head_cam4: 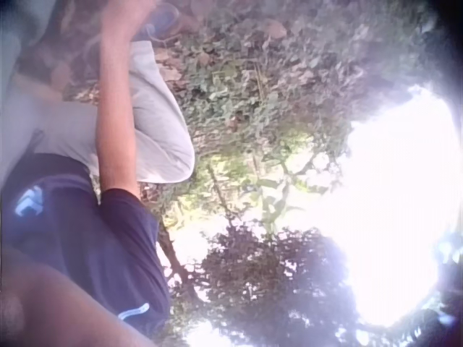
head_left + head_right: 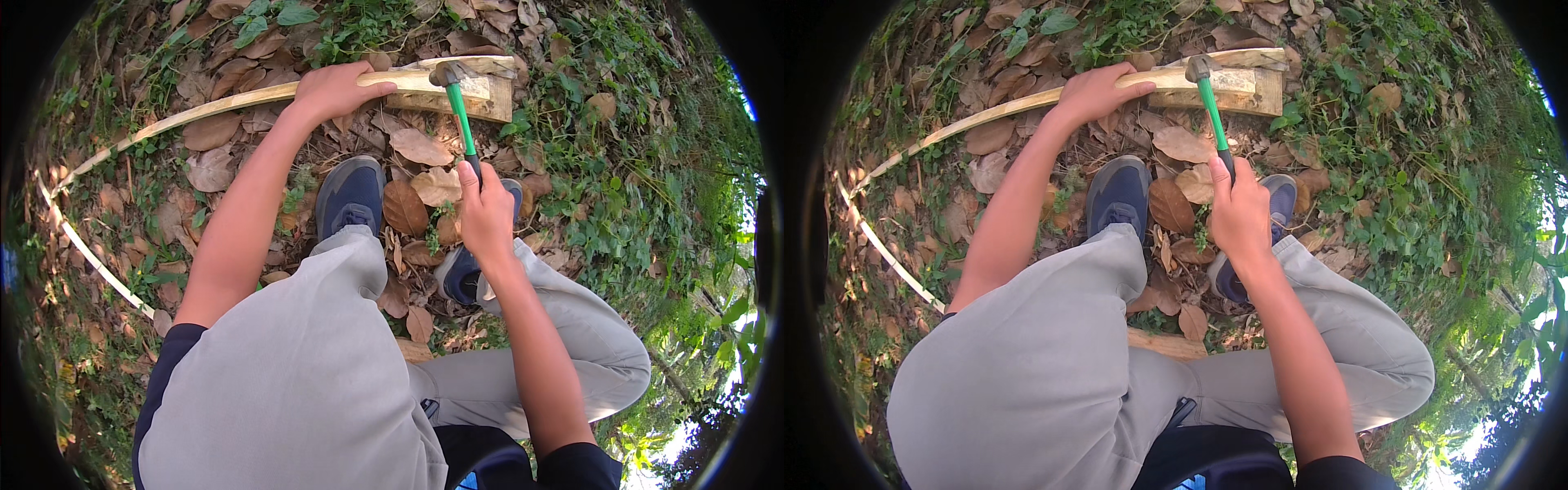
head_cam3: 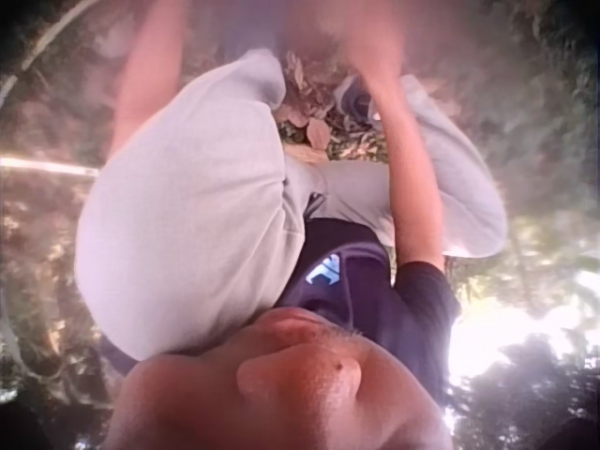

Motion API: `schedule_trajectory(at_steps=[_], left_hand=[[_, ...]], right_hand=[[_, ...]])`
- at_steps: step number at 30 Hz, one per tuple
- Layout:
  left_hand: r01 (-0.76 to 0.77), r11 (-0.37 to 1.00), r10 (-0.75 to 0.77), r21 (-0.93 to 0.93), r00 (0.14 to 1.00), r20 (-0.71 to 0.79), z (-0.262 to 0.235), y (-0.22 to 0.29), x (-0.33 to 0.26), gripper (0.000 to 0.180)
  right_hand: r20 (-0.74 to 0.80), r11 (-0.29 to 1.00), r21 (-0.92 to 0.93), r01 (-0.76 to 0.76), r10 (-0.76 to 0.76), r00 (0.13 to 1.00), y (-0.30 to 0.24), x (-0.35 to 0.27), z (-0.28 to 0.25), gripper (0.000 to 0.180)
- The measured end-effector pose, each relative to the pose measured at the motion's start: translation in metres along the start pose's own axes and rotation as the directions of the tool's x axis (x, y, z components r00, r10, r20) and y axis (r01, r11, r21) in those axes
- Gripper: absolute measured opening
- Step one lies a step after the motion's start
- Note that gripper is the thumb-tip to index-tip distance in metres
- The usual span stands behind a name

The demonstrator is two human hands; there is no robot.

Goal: The person sits on the forest floor and uses a small axe to repeatedly strike a long, thin piece of wood resting on a larger log. The person holds the wood steady with one hand while swinging the axe with the other to split or shape the material.

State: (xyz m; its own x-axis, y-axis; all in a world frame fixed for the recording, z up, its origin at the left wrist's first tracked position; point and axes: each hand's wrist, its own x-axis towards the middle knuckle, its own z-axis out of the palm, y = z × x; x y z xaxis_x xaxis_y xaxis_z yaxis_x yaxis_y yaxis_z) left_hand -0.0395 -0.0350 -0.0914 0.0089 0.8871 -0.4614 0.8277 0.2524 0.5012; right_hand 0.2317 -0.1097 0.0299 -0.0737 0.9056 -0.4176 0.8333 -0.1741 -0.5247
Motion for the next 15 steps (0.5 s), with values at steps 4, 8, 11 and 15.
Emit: schedule_trajectory(at_steps=[4,8,11,15], left_hand=[[0.000,1.000,0.001,-0.025,1.000,0.026,0.000,0.000,0.000,0.075],[0.010,0.999,-0.009,-0.037,0.999,0.032,-0.002,0.003,0.000,0.074],[-0.011,1.000,0.011,-0.020,1.000,0.006,-0.001,0.007,0.000,0.074],[-0.011,0.999,0.011,-0.034,1.000,0.005,0.002,0.003,-0.002,0.074]], right_hand=[[-0.149,0.988,0.123,0.098,-0.079,0.986,-0.036,-0.003,-0.023,0.040],[-0.281,0.949,0.180,0.259,-0.202,0.938,-0.033,0.003,-0.029,0.035],[-0.063,0.994,-0.065,0.085,-0.089,0.994,-0.001,0.010,-0.016,0.042],[0.020,0.992,-0.109,-0.069,0.071,0.997,-0.005,0.011,-0.020,0.051]])
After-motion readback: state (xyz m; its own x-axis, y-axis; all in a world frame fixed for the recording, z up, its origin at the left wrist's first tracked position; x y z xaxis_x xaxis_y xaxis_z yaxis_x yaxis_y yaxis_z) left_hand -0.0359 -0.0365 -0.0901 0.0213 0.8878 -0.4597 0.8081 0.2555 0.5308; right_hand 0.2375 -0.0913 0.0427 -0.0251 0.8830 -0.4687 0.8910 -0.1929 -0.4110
